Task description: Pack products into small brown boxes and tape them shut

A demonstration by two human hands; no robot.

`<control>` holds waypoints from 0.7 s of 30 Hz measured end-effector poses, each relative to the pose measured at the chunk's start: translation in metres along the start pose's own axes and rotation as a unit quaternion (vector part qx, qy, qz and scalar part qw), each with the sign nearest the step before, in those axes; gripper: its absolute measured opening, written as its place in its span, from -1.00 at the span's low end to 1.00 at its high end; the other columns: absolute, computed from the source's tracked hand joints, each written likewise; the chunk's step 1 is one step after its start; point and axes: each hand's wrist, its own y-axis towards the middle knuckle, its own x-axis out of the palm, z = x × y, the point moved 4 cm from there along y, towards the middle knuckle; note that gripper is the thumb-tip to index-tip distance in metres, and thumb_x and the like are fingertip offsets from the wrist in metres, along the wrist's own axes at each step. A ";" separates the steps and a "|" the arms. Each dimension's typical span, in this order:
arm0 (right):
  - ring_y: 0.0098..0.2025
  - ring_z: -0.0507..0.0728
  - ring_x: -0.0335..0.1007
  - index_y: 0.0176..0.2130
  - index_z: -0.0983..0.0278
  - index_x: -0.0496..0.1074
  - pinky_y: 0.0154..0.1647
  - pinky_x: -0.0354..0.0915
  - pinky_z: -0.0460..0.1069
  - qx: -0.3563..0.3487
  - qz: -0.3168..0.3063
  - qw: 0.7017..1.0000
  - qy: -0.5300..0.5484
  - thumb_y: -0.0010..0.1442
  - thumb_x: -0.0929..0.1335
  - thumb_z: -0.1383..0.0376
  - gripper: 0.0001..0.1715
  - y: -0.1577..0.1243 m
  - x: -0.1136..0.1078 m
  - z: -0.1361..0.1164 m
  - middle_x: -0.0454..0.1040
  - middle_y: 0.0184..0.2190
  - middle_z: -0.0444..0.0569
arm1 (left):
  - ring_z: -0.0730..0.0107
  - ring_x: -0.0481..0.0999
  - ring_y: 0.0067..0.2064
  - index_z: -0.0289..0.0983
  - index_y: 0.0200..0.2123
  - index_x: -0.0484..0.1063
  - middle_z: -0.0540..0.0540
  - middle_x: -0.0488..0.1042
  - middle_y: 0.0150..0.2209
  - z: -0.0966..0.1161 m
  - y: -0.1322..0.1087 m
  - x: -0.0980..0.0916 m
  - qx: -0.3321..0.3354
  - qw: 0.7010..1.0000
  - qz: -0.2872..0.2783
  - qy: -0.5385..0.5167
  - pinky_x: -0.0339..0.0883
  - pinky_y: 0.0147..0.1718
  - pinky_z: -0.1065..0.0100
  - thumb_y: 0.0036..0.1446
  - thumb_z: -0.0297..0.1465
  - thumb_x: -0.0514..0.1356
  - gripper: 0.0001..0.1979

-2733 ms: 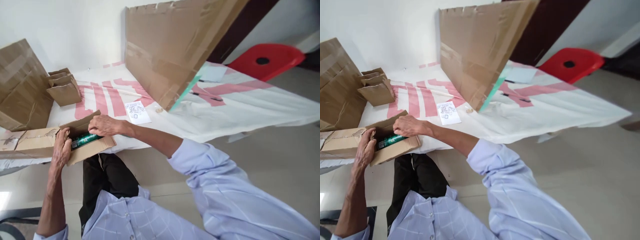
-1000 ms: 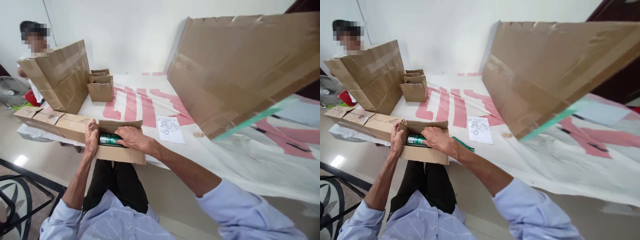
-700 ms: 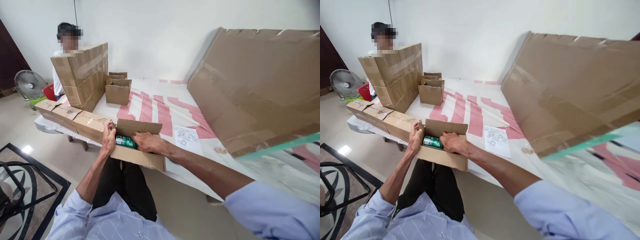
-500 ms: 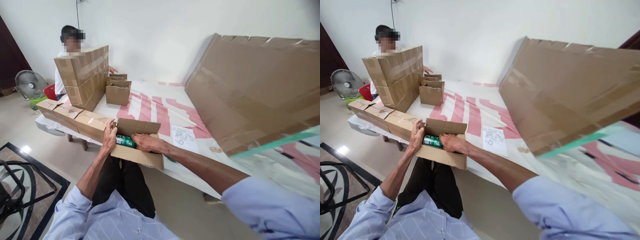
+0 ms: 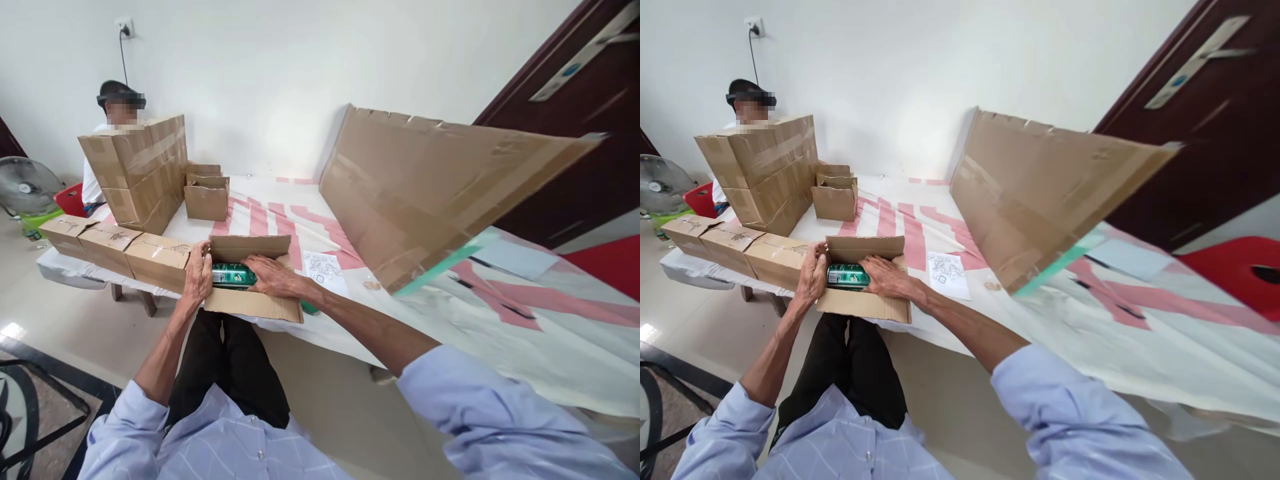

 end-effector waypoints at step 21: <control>0.49 0.50 0.26 0.41 0.27 0.37 0.48 0.21 0.34 -0.011 0.006 0.996 -0.094 0.26 0.49 0.28 -0.21 0.021 0.016 -0.001 0.38 0.42 0.34 | -0.03 0.50 0.13 -0.15 0.05 0.49 -0.25 0.47 0.06 -0.008 -0.004 0.008 -0.015 0.989 -0.035 0.142 0.31 0.30 -0.06 0.43 -0.32 0.09 -0.77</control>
